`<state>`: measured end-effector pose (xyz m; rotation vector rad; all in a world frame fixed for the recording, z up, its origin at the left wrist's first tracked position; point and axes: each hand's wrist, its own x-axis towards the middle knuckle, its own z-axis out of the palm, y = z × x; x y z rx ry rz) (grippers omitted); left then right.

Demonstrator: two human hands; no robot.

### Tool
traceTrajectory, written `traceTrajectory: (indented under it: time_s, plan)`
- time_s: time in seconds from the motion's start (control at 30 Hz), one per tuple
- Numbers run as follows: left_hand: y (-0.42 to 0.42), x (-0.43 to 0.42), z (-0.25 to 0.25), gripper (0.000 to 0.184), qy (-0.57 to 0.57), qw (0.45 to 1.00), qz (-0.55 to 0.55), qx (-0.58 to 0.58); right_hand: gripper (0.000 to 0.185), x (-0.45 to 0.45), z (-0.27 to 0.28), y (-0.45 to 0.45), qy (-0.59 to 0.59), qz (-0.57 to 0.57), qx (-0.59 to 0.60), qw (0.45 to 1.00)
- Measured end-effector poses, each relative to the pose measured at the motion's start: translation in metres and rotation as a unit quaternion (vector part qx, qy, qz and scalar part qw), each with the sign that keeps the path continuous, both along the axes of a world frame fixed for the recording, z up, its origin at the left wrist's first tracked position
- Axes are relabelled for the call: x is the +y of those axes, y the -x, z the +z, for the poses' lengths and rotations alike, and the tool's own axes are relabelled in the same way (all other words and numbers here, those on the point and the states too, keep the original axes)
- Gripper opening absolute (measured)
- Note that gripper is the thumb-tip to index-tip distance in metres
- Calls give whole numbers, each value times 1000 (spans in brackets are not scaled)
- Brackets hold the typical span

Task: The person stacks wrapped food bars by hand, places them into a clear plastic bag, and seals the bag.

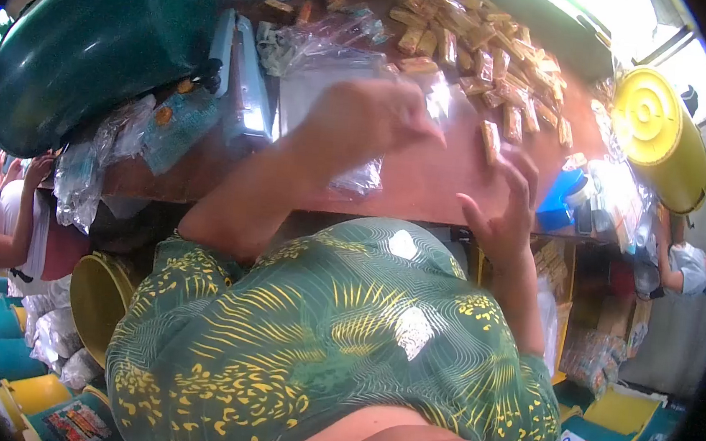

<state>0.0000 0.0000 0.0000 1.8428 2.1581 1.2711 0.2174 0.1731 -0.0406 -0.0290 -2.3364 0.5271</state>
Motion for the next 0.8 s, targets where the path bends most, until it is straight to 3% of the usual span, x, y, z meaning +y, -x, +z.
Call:
traceTrajectory:
  time_s: [0.03, 0.1, 0.17, 0.2, 0.27, 0.37, 0.4, 0.5, 0.53, 0.6, 0.67, 0.7, 0.73, 0.77, 0.8]
  plan:
    - [-14, -4, 10, 34, 75, 997, -35, -5, 54, -23, 20, 18, 22, -3, 68, 997]
    - [-24, -7, 9, 31, 32, 995, -91, 22, 34, -22, 26, 32, 24, 20, 114, 993]
    - [-31, -6, 4, 28, 3, 993, -119, -1, 22, -7, 30, 28, -28, 68, 22, 997]
    - [-29, -6, -1, 26, 0, 993, -116, -25, 19, -12, 30, 25, 16, 18, 32, 999]
    - [-30, -10, -2, 18, 45, 995, -90, -26, 20, -13, 19, 21, 40, 42, 6, 998]
    - [-31, -5, -18, 15, 23, 979, -172, -110, 24, -19, 17, 20, 46, 66, 2, 997]
    - [-35, -6, -9, 15, 101, 957, -181, -205, 25, -16, 18, 21, 36, 61, 3, 997]
    - [-35, -1, 0, 24, 251, 866, -406, -147, 33, -1, 25, 23, -25, -18, 49, 998]
    - [-36, -1, -9, 27, 311, 868, -377, -83, 33, 9, 28, 22, -1, -59, 60, 996]
    - [-26, 0, -39, 28, 241, 926, -289, -42, 35, 32, 32, 18, 13, -99, 57, 993]
    - [-12, 1, -29, 28, 216, 958, -187, 29, 35, 58, 23, 23, 19, -69, -29, 997]
    - [-2, 1, -31, 29, 184, 968, -157, -65, 35, 70, 17, 27, 22, -54, -72, 996]
    - [7, -1, -38, 29, 151, 967, -126, -160, 28, 81, 13, 31, 131, -30, -122, 983]
    - [14, 0, -47, 30, 117, 956, -95, -253, 28, 101, 4, 39, 136, -49, -118, 982]
    - [21, 2, -55, 31, 30, 964, -46, -259, 31, 127, -10, 49, 141, -67, -115, 981]
